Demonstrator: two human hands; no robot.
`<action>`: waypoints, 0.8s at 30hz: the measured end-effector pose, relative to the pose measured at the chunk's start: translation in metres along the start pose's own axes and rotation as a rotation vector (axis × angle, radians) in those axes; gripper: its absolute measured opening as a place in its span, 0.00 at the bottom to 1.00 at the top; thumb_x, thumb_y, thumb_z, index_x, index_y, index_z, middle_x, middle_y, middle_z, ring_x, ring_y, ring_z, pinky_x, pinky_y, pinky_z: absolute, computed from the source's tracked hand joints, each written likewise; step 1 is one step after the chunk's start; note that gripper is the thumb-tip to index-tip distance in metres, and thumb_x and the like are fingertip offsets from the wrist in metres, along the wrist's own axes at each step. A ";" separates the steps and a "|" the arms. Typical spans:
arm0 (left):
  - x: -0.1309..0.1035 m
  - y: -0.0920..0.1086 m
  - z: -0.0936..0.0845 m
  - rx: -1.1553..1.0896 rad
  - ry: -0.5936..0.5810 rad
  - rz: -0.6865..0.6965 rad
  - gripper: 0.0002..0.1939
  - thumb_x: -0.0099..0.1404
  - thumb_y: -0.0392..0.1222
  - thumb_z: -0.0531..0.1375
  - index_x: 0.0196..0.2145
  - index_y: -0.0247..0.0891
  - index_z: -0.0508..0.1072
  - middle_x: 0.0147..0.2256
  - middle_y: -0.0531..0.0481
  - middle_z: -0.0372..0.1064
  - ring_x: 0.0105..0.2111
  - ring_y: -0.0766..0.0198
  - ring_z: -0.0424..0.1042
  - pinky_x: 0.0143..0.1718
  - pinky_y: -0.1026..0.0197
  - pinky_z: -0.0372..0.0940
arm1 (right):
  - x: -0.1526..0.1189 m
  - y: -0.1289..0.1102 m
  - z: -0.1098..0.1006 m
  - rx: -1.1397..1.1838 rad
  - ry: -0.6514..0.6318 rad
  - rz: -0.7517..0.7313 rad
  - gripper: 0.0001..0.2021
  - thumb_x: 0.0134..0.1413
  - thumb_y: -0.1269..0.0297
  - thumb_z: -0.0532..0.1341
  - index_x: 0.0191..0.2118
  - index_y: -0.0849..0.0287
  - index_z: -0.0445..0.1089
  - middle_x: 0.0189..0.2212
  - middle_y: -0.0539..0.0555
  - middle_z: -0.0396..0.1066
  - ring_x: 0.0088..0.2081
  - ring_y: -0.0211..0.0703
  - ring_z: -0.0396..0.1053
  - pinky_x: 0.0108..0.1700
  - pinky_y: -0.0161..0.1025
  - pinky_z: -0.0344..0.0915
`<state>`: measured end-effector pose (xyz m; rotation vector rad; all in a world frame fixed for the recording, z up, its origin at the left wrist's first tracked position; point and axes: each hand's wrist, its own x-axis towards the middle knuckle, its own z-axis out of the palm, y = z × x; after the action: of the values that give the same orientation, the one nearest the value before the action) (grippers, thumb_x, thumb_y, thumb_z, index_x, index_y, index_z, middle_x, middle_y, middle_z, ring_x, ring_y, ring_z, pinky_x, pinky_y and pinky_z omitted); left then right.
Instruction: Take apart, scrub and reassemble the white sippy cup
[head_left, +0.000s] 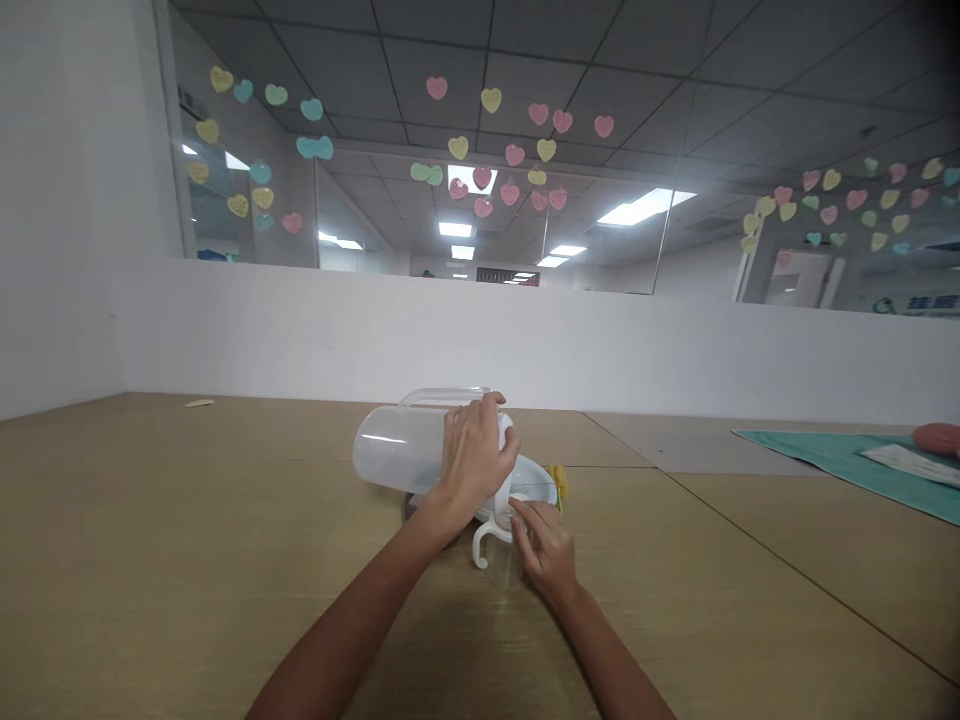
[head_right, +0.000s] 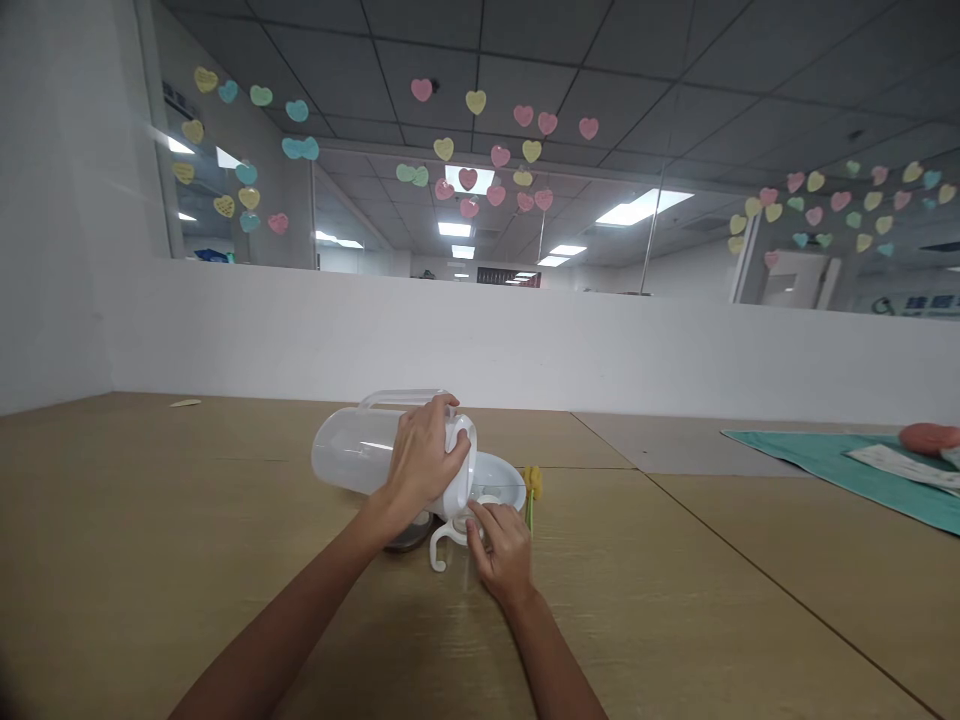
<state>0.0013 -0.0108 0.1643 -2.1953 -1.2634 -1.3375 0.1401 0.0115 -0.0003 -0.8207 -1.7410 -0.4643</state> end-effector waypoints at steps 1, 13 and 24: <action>0.000 0.000 0.000 -0.001 -0.002 0.000 0.15 0.61 0.38 0.52 0.46 0.39 0.60 0.38 0.46 0.69 0.42 0.55 0.69 0.48 0.50 0.57 | 0.000 0.000 0.000 -0.008 0.002 -0.004 0.13 0.58 0.68 0.54 0.46 0.58 0.69 0.34 0.56 0.72 0.37 0.43 0.69 0.38 0.43 0.66; 0.000 0.001 0.000 0.065 -0.030 0.036 0.13 0.62 0.38 0.51 0.45 0.40 0.60 0.39 0.46 0.68 0.42 0.56 0.68 0.47 0.52 0.58 | 0.004 -0.007 0.001 0.046 0.036 -0.029 0.14 0.57 0.70 0.53 0.45 0.56 0.71 0.40 0.57 0.73 0.43 0.45 0.70 0.44 0.49 0.67; 0.001 -0.003 0.002 0.043 -0.034 0.014 0.13 0.63 0.39 0.50 0.46 0.39 0.61 0.39 0.45 0.68 0.42 0.55 0.68 0.47 0.51 0.58 | 0.004 -0.009 0.000 0.066 0.022 -0.085 0.12 0.56 0.71 0.54 0.43 0.57 0.71 0.40 0.58 0.73 0.43 0.46 0.70 0.45 0.48 0.67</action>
<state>0.0005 -0.0077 0.1634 -2.2026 -1.2746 -1.2611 0.1329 0.0070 0.0042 -0.6943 -1.7671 -0.4680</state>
